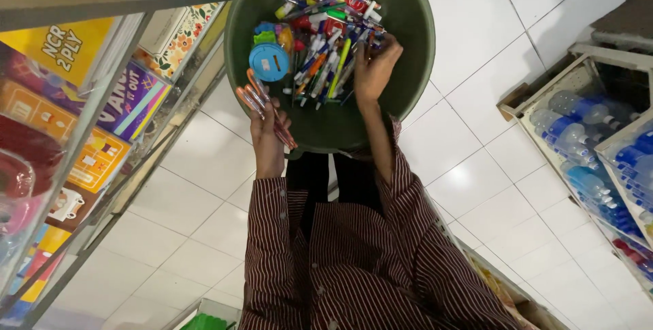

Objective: The person is organizing various pens, markers, and other stationery items in a retail environment.

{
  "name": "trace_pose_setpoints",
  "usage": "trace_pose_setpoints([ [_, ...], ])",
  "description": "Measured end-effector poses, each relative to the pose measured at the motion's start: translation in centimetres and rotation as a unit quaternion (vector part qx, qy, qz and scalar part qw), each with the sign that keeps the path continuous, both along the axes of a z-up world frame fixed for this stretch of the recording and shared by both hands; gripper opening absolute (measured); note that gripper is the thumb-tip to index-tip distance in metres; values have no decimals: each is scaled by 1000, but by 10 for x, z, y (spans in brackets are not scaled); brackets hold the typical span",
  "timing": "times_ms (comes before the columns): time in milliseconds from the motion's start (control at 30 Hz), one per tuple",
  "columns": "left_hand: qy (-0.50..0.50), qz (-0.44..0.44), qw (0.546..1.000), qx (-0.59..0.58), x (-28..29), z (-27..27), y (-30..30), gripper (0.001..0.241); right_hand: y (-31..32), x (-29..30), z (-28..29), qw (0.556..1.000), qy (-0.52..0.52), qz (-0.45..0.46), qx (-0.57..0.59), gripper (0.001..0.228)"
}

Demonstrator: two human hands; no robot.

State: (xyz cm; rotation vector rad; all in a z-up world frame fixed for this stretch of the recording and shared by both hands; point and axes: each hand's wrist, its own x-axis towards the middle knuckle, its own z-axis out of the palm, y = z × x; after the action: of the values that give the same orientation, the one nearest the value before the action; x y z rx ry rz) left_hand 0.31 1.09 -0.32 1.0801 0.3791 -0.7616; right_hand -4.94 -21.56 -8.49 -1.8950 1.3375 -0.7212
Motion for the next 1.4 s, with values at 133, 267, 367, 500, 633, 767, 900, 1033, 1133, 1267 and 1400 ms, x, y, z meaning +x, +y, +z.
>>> trace_pose_setpoints([
  [133, 8, -5, 1000, 4, -1, 2, -3, 44, -21, -21, -25, 985, 122, 122, -2, 40],
  [267, 11, -9, 1000, 19, 0, 1, -4, 40, -35, -27, -35, 976, 112, 186, 30, 32],
  [367, 10, -10, 1000, 13, 0, 3, -5, 37, -45, -33, -51, 974, 100, 196, 48, 31],
  [500, 9, -4, 1000, 6, 1, 6, -7, 36, -57, -39, -46, 967, 56, 236, 74, 32],
  [633, 11, -4, 1000, 7, 2, 8, -6, 40, -61, -57, -47, 961, 71, 259, 69, 21],
  [767, 15, -19, 999, 22, 3, 14, -7, 42, -51, -54, -29, 958, 149, 237, 54, 19],
  [900, 21, -20, 999, 36, 4, 15, -8, 42, -39, -44, -23, 968, 150, 201, -3, 22],
  [1033, 23, -26, 998, 49, 2, 10, -4, 40, -36, -32, -11, 965, 148, 216, -30, 19],
  [1133, 18, -19, 999, 35, -3, -4, 3, 35, -36, -30, -17, 968, 140, 206, 21, 18],
  [1267, 18, -7, 1000, 20, 0, 6, 1, 31, -40, -41, -47, 956, 227, 182, 40, 20],
  [1400, 40, 5, 999, 13, -3, -3, 6, 30, -42, -62, -68, 939, 291, 186, -1, 20],
])
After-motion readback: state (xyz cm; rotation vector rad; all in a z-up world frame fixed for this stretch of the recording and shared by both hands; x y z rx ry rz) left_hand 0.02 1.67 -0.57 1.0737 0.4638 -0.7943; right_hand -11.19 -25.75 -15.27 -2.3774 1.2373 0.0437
